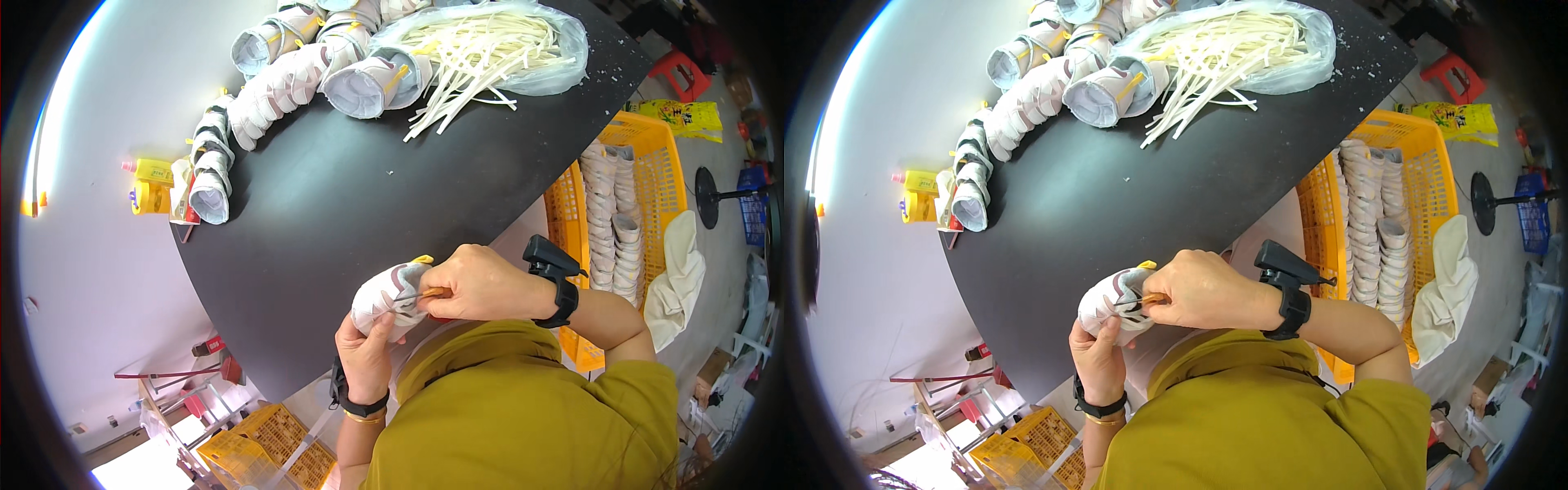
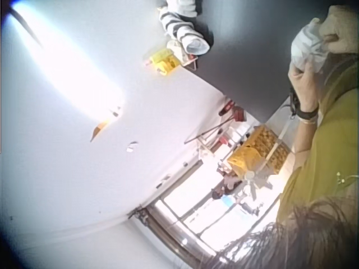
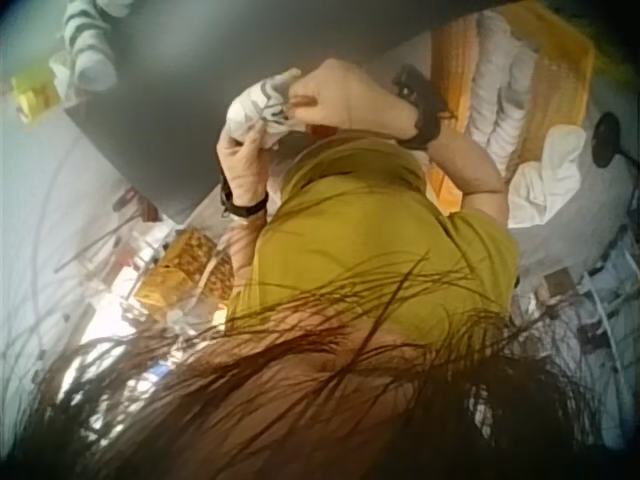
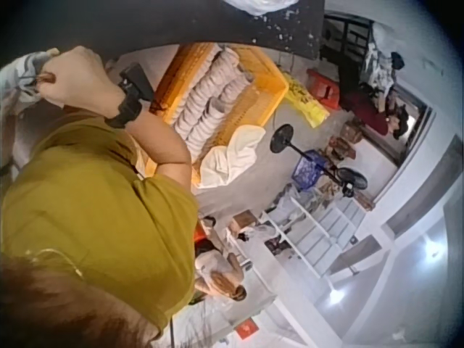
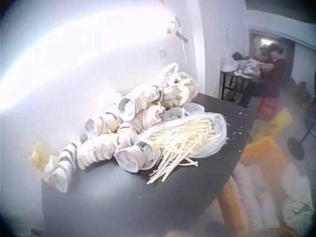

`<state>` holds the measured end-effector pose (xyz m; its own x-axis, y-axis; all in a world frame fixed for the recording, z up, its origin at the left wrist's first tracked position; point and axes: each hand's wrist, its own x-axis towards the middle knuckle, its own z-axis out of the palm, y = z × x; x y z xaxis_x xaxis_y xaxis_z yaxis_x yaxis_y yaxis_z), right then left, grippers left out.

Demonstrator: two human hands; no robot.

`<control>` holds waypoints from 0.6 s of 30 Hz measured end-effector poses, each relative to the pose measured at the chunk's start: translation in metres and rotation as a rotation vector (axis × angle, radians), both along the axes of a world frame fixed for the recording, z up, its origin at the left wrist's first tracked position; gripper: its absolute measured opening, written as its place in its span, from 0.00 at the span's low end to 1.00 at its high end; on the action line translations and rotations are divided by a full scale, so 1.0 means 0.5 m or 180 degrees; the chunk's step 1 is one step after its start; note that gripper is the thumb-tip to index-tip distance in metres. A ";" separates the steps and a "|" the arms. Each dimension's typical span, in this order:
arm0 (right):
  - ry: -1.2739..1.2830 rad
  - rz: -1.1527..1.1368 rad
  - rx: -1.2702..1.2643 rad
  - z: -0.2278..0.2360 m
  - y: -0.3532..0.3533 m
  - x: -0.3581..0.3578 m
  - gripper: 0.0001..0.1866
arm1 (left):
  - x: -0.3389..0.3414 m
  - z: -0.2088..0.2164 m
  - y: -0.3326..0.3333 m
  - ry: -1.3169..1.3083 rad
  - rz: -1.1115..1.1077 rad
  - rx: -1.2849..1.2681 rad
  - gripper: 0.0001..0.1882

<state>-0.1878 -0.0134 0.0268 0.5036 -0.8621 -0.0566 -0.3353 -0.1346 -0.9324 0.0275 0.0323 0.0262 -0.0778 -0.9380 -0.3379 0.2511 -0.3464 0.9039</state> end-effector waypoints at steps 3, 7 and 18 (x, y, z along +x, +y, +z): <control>-0.0038 -0.0104 0.0296 0.002 0.006 0.012 0.08 | -0.001 -0.009 0.001 -0.0076 0.0031 0.0056 0.12; -0.0053 0.0069 0.0219 -0.014 -0.005 0.023 0.08 | -0.001 -0.015 -0.002 0.0044 -0.0086 0.0080 0.11; -0.0667 0.0622 0.1872 -0.017 -0.016 -0.007 0.12 | 0.007 -0.019 -0.013 0.0294 0.0088 0.0486 0.11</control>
<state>-0.1914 -0.0212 0.0181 0.6994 -0.6087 -0.3746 -0.1596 0.3778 -0.9120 0.0313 0.0260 0.0168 -0.0899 -0.8786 -0.4691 0.3419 -0.4696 0.8140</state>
